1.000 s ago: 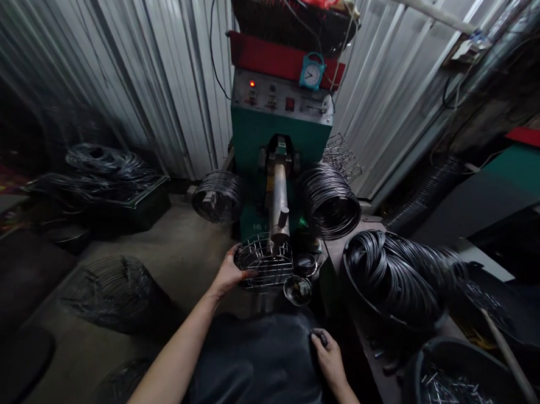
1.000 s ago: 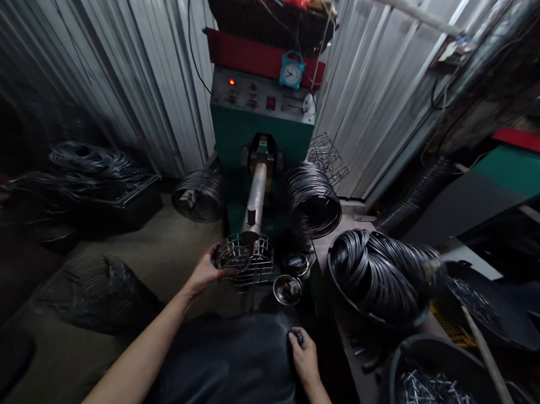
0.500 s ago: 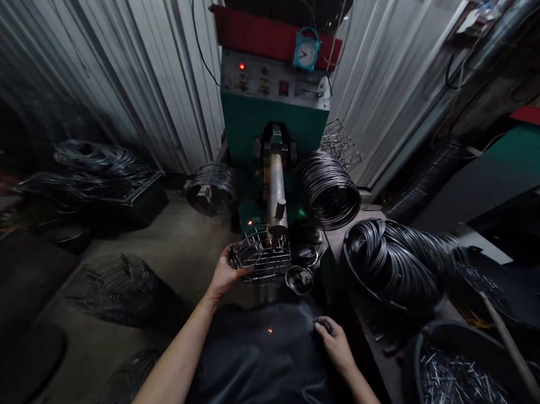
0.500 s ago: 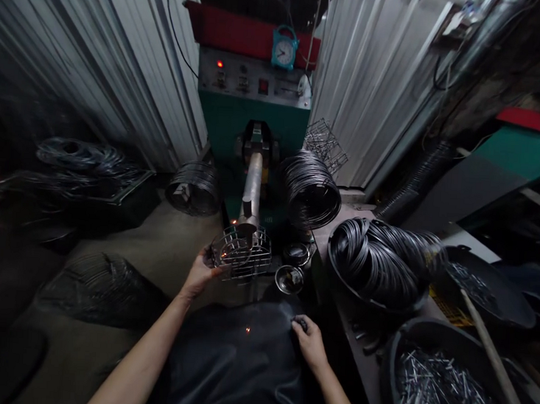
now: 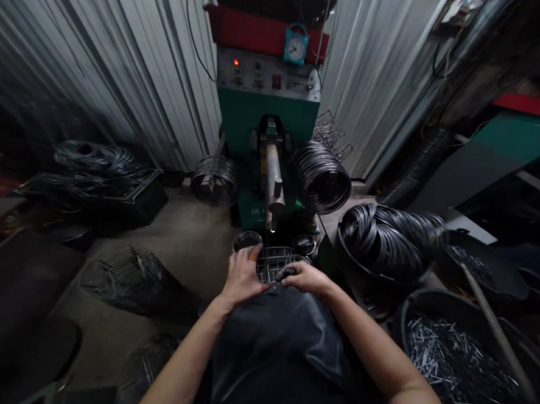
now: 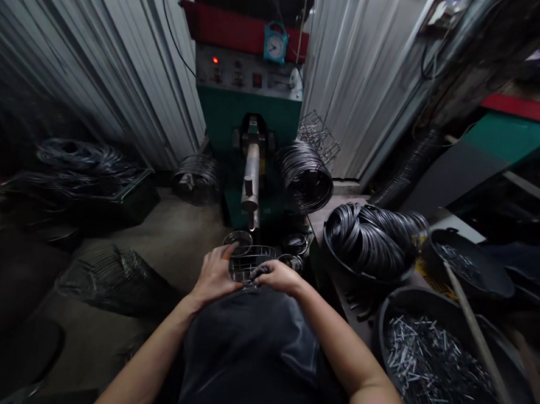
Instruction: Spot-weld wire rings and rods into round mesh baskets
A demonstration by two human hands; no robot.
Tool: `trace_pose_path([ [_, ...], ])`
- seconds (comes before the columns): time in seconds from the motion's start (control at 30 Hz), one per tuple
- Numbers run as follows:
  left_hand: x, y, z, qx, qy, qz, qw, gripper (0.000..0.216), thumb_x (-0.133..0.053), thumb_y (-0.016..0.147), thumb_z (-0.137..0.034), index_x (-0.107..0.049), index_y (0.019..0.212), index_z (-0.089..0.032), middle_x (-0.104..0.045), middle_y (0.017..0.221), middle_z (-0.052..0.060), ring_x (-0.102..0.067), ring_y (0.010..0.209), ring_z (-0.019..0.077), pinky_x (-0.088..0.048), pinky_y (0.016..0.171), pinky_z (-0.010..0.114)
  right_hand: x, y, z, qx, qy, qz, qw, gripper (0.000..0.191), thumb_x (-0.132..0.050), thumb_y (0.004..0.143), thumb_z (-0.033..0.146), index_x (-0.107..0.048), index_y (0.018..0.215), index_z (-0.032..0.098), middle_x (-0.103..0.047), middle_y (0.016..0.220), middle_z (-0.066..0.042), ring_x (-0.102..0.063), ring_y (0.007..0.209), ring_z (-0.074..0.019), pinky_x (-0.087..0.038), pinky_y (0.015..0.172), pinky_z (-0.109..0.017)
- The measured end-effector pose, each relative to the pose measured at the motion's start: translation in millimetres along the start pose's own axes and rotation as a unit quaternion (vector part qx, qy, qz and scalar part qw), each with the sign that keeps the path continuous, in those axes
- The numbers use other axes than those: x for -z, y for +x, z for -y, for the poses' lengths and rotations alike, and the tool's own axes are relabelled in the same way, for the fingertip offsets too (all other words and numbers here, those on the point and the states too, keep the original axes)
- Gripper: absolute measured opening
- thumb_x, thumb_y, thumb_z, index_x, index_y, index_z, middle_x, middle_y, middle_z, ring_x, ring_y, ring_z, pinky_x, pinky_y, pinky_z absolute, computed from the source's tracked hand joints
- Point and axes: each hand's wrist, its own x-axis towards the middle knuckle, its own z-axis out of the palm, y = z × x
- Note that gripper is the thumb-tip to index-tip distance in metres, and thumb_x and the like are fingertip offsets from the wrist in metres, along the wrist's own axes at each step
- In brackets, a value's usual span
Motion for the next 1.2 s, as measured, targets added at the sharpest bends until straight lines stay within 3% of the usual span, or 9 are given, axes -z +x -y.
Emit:
trace_pose_path([
  [0.2, 13, 1, -22, 0.032, 0.042, 0.037, 0.998, 0.084, -0.071, 0.052, -0.029, -0.037, 0.128, -0.018, -0.048, 0.125, 0.013, -0.042, 0.117, 0.0308, -0.031, 0.098, 0.044, -23, 5, -17, 0.14, -0.172, -0.185, 0.957, 0.024, -0.052, 0.069, 0.01, -0.071, 0.081, 0.017, -0.071, 0.076, -0.003, -0.064, 0.074, -0.017, -0.046, 0.068, -0.024],
  [0.37, 12, 0, -29, 0.054, 0.048, 0.05, 0.996, 0.083, -0.069, 0.054, -0.03, -0.036, 0.129, -0.019, -0.048, 0.125, 0.013, -0.042, 0.116, 0.0303, -0.031, 0.096, 0.043, -40, -1, -25, 0.184, -0.192, -0.246, 0.932, 0.025, -0.053, 0.07, 0.012, -0.069, 0.088, 0.019, -0.072, 0.087, -0.005, -0.066, 0.08, -0.0183, -0.048, 0.074, -0.027],
  [0.5, 9, -2, -29, 0.046, 0.046, 0.062, 0.996, 0.083, -0.069, 0.054, -0.032, -0.037, 0.129, -0.017, -0.048, 0.124, 0.013, -0.042, 0.115, 0.0297, -0.031, 0.095, 0.042, -38, -1, -28, 0.168, -0.161, -0.225, 0.946, 0.024, -0.052, 0.07, 0.01, -0.069, 0.086, 0.019, -0.071, 0.079, -0.001, -0.065, 0.075, -0.0154, -0.048, 0.07, -0.023],
  [0.63, 9, -1, -26, 0.04, 0.04, 0.073, 0.996, 0.084, -0.071, 0.052, -0.032, -0.037, 0.128, -0.018, -0.049, 0.123, 0.012, -0.043, 0.114, 0.0296, -0.032, 0.095, 0.043, -23, -2, -27, 0.162, -0.187, -0.123, 0.961, 0.023, -0.051, 0.074, 0.009, -0.07, 0.085, 0.016, -0.071, 0.081, -0.002, -0.064, 0.078, -0.0155, -0.048, 0.072, -0.024],
  [0.73, 11, 1, -23, 0.037, 0.028, 0.072, 0.996, 0.084, -0.071, 0.052, -0.031, -0.037, 0.128, -0.018, -0.048, 0.124, 0.012, -0.042, 0.116, 0.0298, -0.032, 0.097, 0.042, -14, -4, -24, 0.2, -0.24, -0.069, 0.948, 0.024, -0.056, 0.075, 0.012, -0.069, 0.094, 0.016, -0.07, 0.09, -0.005, -0.064, 0.084, -0.0172, -0.047, 0.075, -0.026],
  [0.83, 12, 4, -21, 0.041, 0.02, 0.069, 0.997, 0.084, -0.071, 0.052, -0.03, -0.037, 0.128, -0.018, -0.048, 0.124, 0.012, -0.042, 0.117, 0.0298, -0.032, 0.098, 0.042, -12, -4, -22, 0.228, -0.278, -0.072, 0.93, 0.026, -0.063, 0.072, 0.013, -0.068, 0.097, 0.017, -0.069, 0.091, -0.007, -0.064, 0.085, -0.0179, -0.047, 0.075, -0.026],
  [1.2, 5, 22, 1, 0.052, -0.011, 0.068, 0.996, 0.084, -0.07, 0.051, -0.031, -0.038, 0.127, -0.017, -0.049, 0.124, 0.011, -0.044, 0.116, 0.0287, -0.034, 0.098, 0.042, -11, 19, -27, 0.274, -0.345, -0.104, 0.892, 0.019, -0.058, 0.08, 0.014, -0.065, 0.096, 0.018, -0.068, 0.092, -0.007, -0.065, 0.084, -0.0159, -0.049, 0.074, -0.024],
])
